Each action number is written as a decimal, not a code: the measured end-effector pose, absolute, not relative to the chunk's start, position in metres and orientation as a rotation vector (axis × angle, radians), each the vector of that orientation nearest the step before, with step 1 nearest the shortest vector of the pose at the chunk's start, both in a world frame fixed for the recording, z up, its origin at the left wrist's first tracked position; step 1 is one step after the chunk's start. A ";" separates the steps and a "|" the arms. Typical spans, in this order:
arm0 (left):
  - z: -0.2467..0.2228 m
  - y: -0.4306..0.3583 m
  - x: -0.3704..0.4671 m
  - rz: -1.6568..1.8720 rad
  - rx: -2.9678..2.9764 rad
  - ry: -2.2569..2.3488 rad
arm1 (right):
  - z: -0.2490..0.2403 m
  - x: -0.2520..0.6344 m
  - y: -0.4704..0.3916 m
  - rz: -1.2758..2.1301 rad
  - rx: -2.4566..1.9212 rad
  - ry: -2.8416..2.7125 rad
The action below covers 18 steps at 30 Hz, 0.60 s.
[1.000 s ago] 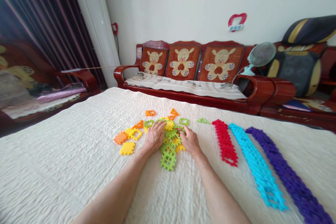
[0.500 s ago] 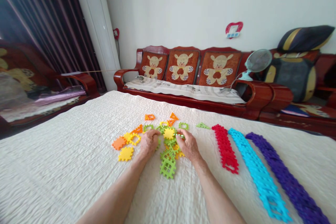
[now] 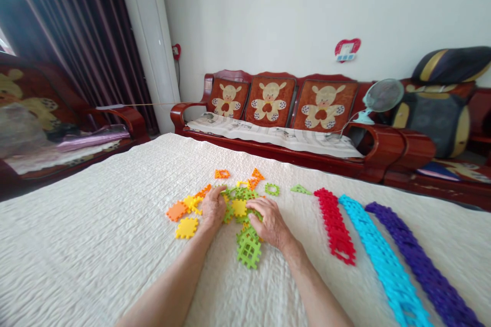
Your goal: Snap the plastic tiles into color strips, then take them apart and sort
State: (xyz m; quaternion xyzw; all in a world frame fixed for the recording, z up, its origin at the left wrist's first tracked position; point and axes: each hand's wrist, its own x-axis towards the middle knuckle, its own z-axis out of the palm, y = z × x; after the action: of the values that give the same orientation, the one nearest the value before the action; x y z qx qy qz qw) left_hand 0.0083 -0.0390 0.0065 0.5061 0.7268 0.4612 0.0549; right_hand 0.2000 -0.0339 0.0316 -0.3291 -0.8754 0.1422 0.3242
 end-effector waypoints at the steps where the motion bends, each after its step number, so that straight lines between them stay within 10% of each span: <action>1: 0.006 -0.039 0.008 1.384 1.552 2.207 | 0.033 0.199 -0.035 0.414 -0.851 -2.285; 18: 0.008 -0.041 0.009 1.240 1.636 2.223 | 0.016 0.219 -0.017 0.472 -1.183 -1.836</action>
State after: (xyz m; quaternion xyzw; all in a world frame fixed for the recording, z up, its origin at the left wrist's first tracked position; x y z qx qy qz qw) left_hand 0.0094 -0.0408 0.0079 0.5398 0.7333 0.4093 0.0578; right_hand 0.2188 -0.0169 0.0165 -0.4758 -0.7385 0.1899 0.4383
